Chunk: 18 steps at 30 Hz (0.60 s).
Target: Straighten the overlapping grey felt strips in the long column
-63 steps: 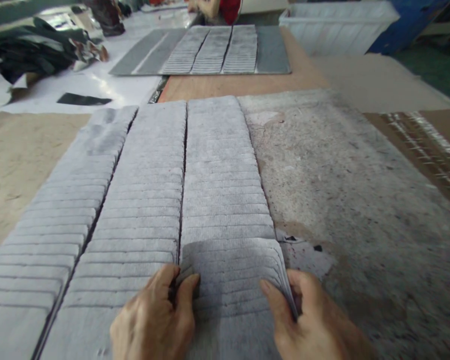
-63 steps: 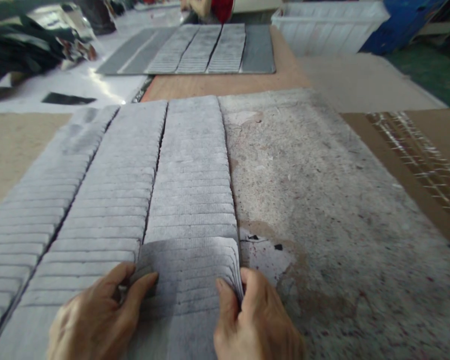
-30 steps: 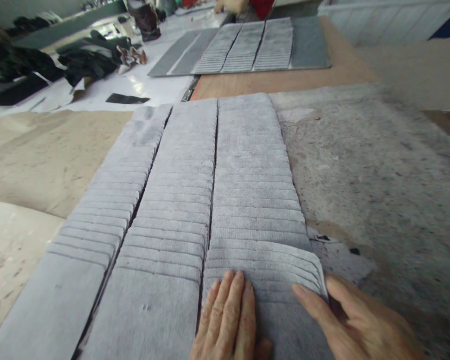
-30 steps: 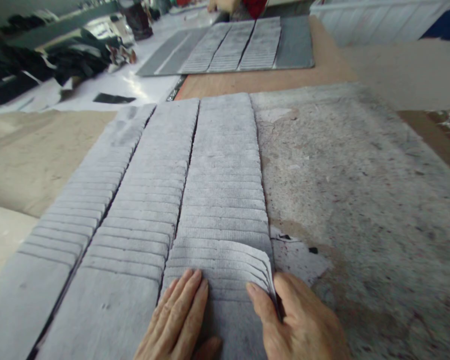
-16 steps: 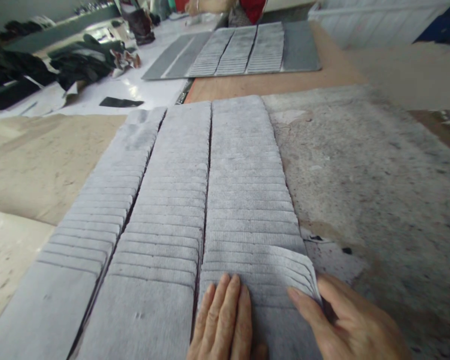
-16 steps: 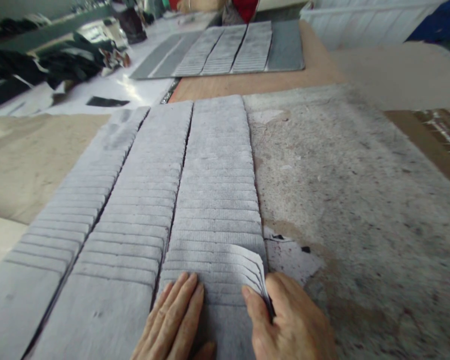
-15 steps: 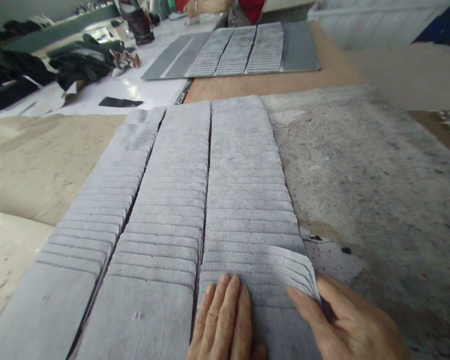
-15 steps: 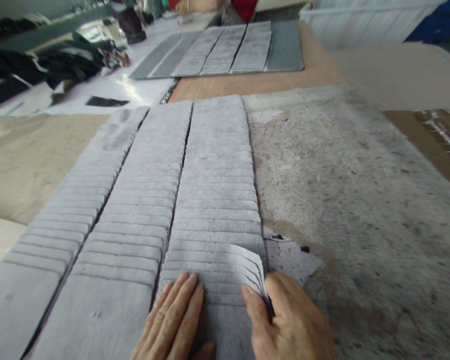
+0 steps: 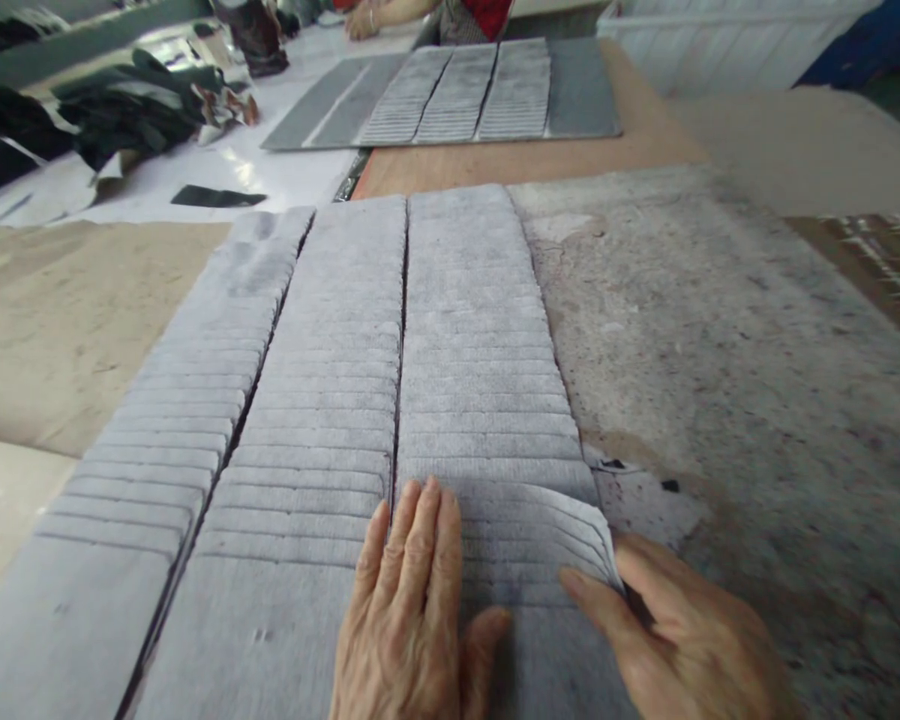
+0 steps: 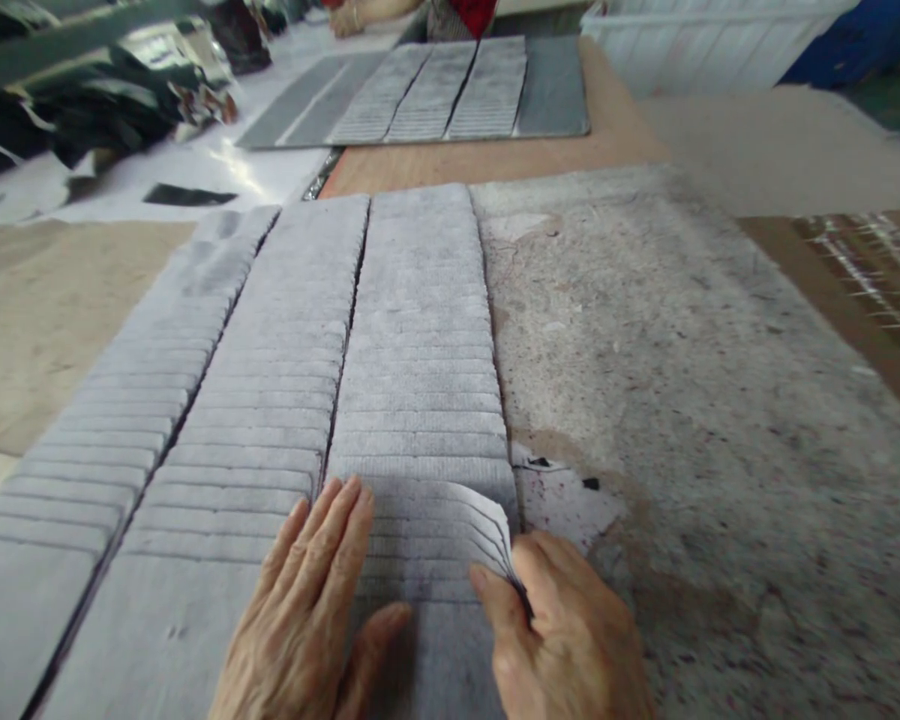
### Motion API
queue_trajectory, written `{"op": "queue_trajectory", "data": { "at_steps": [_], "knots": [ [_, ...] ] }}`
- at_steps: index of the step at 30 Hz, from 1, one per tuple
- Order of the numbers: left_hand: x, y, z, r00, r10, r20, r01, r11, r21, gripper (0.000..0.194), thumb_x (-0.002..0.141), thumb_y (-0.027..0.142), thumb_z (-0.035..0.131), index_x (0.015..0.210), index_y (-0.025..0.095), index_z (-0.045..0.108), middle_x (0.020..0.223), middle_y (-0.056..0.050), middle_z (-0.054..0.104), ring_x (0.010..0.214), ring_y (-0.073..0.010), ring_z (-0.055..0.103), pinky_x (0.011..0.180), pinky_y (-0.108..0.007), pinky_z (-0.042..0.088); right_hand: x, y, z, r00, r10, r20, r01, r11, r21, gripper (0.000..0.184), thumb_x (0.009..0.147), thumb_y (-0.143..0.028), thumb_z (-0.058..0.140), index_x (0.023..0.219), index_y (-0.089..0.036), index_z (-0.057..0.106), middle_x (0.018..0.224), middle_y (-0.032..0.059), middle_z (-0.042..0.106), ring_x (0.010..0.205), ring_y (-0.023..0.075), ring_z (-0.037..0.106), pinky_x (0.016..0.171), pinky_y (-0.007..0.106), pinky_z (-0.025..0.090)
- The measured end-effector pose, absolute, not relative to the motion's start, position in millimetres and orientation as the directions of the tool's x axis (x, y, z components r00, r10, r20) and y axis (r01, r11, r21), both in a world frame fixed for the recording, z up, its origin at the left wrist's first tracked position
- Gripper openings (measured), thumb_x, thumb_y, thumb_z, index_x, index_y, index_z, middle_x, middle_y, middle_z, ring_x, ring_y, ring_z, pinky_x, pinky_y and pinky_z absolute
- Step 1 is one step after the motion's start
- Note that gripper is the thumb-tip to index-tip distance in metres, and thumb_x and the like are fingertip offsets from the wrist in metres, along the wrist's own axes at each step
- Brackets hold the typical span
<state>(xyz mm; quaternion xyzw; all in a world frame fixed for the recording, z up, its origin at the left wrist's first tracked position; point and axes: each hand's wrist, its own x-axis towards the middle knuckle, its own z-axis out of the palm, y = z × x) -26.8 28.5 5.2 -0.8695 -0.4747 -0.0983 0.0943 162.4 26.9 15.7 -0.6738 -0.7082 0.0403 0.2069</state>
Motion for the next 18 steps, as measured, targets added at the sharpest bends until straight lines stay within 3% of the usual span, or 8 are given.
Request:
{"op": "queue_trajectory", "data": {
  "at_steps": [8,11,14,18],
  "knots": [
    [-23.1,12.7,-11.1,0.54,0.806,0.243,0.84,-0.535,-0.093,0.071,0.083,0.052,0.04,0.131,-0.001,0.038,0.136,-0.022,0.041,0.127,-0.0323,0.036,0.103,-0.042,0.025,163.4,20.5,8.1,-0.028,0.968,0.248,0.96,0.095,-0.265,0.033,0.087,-0.035,0.04,0.056,-0.023,0.04,0.051,-0.0005,0.051,0.047,0.0121,0.053,0.04,0.022,0.038],
    [-20.6,9.6,-11.8,0.505,0.832,0.231,0.861,-0.504,-0.065,0.072,0.083,0.052,0.04,0.132,0.0,0.036,0.138,-0.02,0.038,0.129,-0.0309,0.033,0.104,-0.041,0.025,160.6,9.9,3.5,0.047,0.961,0.274,0.989,-0.006,-0.15,0.027,0.086,-0.042,0.044,0.07,-0.021,0.049,0.057,0.0028,0.054,0.053,0.0172,0.054,0.043,0.027,0.038],
    [-18.1,7.4,-10.6,0.473,0.851,0.228,0.877,-0.479,-0.03,0.071,0.084,0.052,0.039,0.133,0.001,0.035,0.141,-0.019,0.036,0.131,-0.0305,0.029,0.106,-0.041,0.024,156.1,4.9,4.6,0.104,0.922,0.372,0.993,-0.076,-0.089,0.035,0.084,-0.045,0.046,0.092,-0.013,0.056,0.076,0.0112,0.061,0.068,0.024,0.057,0.053,0.032,0.042],
    [-15.8,6.1,-8.7,0.449,0.867,0.215,0.888,-0.459,-0.001,0.069,0.085,0.05,0.039,0.134,0.001,0.034,0.142,-0.018,0.033,0.132,-0.03,0.027,0.107,-0.041,0.023,157.6,15.4,9.3,-0.09,0.899,0.428,0.983,0.15,-0.109,0.032,0.088,-0.034,0.043,0.105,-0.01,0.056,0.098,0.013,0.062,0.085,0.0253,0.055,0.071,0.035,0.043]
  ]
}}
